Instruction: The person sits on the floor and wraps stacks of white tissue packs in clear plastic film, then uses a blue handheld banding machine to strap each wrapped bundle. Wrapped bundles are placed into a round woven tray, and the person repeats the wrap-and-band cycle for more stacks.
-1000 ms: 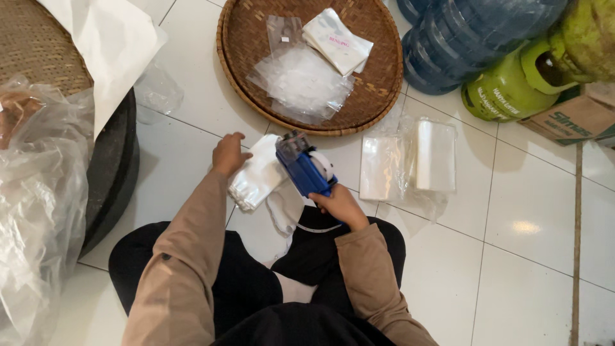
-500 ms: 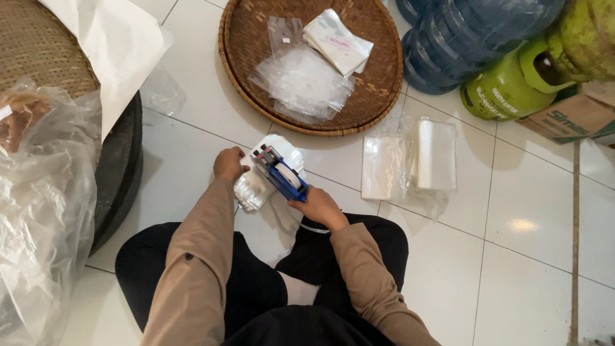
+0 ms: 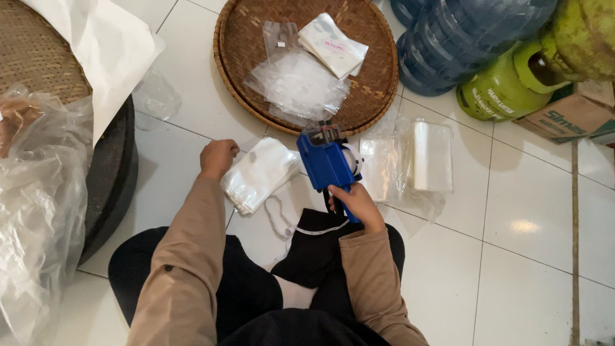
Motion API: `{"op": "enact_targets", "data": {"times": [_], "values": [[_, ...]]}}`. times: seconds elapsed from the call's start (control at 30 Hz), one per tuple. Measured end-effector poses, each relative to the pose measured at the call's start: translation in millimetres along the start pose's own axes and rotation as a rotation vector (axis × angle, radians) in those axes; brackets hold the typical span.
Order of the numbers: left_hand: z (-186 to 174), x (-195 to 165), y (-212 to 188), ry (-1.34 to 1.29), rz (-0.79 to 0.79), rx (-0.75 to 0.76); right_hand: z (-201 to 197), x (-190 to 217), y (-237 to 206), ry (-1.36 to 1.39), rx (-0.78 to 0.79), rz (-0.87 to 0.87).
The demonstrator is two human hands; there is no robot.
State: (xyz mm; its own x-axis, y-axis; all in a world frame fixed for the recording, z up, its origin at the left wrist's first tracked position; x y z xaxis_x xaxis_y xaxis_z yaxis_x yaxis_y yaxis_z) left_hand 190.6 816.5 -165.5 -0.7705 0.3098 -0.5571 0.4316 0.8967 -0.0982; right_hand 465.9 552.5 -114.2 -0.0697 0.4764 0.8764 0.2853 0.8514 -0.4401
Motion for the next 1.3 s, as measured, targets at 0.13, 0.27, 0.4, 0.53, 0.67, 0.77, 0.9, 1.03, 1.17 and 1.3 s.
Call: {"op": "enact_targets", "data": {"times": [0.13, 0.27, 0.4, 0.53, 0.67, 0.77, 0.9, 1.03, 1.17, 1.3], "values": [[-25.4, -13.9, 18.1, -0.393, -0.095, -0.093, -14.7, 0.4, 2.4, 0.139, -0.081, -0.01], [-37.2, -49.7, 43.5, -0.448, 0.031, -0.355, -17.1, -2.4, 3.9, 0.175, -0.127, -0.001], [11.7, -49.2, 73.5, -0.97, -0.181, -0.218, -9.1, -3.9, 3.8, 0.142, -0.099, 0.001], [15.8, -45.2, 62.9, -0.546, -0.009, -0.103, 9.9, -4.6, 8.1, 0.054, -0.043, 0.001], [34.6, 2.0, 14.7, -0.05, -0.046, 0.073, 34.0, -12.1, 10.3, -0.215, -0.065, 0.05], [42.5, 28.0, -11.8, 0.003, -0.102, 0.13, 61.1, -15.6, 12.8, -0.287, -0.035, 0.075], [47.7, 27.4, -15.6, -0.043, -0.072, 0.126, 85.0, 4.4, 17.7, -0.541, -0.024, -0.084], [46.5, 25.8, -12.8, -0.012, -0.095, 0.097, 96.1, 7.2, 22.9, -0.673, -0.02, -0.061], [48.0, 27.8, -14.8, -0.013, -0.144, 0.065, 86.9, -5.5, 16.5, -0.789, 0.01, 0.048], [44.8, 29.1, -14.7, -0.018, -0.139, -0.016, 69.0, -12.6, 0.3, -0.642, 0.1, 0.007]]}}
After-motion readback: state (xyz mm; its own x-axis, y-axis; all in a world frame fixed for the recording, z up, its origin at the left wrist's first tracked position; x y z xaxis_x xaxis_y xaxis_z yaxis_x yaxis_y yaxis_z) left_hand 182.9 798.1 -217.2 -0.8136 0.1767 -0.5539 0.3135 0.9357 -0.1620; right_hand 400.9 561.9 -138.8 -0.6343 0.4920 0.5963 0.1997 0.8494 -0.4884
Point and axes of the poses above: each hand's wrist, its own y-axis towards the middle knuckle, its own z-axis out of the palm, x = y × z, the point moved 10 cm from there along y, towards the middle knuckle, and after that the axes turned 2 degrees about z, right-handed, at the moved point
